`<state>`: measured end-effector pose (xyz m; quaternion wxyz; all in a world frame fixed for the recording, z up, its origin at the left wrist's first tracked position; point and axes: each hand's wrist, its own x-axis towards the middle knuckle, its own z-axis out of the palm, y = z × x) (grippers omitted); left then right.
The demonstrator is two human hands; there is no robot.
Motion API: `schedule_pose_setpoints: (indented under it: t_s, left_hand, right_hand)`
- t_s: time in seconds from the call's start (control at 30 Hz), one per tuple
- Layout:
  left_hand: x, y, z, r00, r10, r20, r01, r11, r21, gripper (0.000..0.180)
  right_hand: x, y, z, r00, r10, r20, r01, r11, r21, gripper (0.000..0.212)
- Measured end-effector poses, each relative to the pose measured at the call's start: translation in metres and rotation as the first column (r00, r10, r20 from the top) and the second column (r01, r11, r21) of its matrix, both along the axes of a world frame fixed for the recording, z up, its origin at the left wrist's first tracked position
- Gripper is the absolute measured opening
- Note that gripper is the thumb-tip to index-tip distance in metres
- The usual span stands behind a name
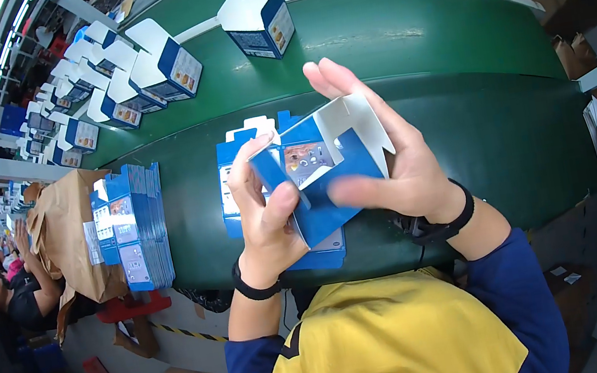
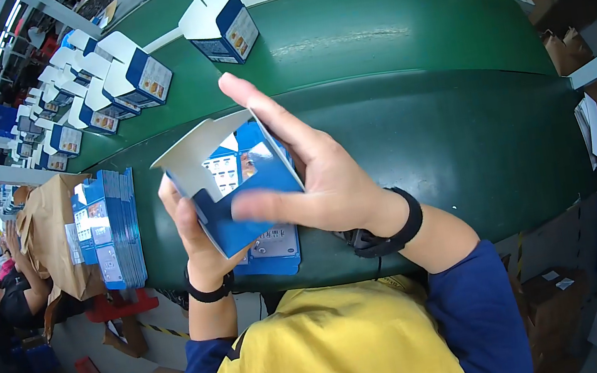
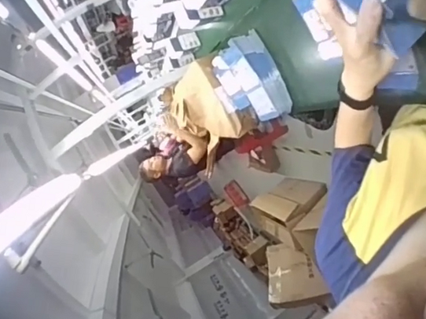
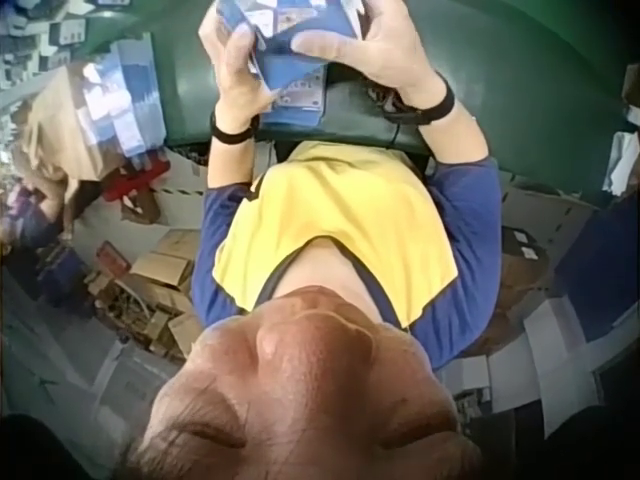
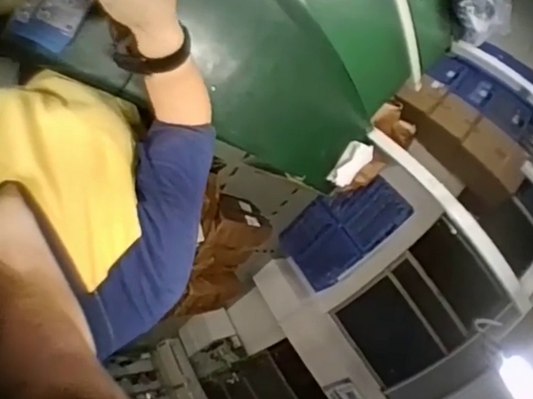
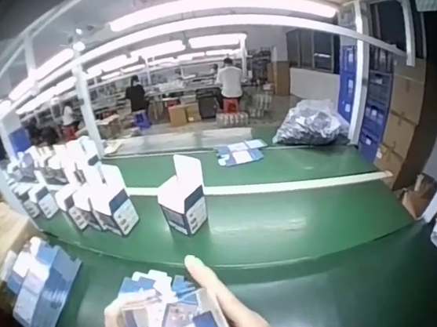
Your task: The person picks up flat blue and white cardboard boxes one at a time, shapes them into rectangular cubes, and folds the bottom flaps by hand. Each assembled box is then placed into a row on the green conveyor belt.
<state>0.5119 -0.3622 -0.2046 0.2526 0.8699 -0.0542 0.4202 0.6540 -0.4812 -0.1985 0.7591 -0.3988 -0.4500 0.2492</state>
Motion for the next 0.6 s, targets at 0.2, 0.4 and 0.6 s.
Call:
schedule_pose_setpoints:
  t_s: [0.2, 0.4, 0.6]
  left_hand:
    - [-0.003, 0.001, 0.018, 0.99, 0.001, -0.143, -0.002, 1.0, -0.006, 0.062]
    - [0.001, 0.003, 0.02, 0.975, 0.026, -0.221, -0.003, 0.995, 0.1, 0.064]
    - [0.006, 0.004, 0.009, 0.988, -0.154, 0.002, 0.15, 0.957, -0.248, 0.08]
  right_hand:
    - [0.011, 0.001, -0.006, 0.968, 0.221, -0.119, -0.215, 0.975, 0.064, 0.066]
    - [0.016, 0.002, -0.013, 0.975, 0.036, 0.219, -0.043, 0.999, 0.028, 0.062]
    - [0.016, 0.006, -0.014, 0.956, -0.093, 0.279, 0.032, 0.976, 0.215, 0.05]
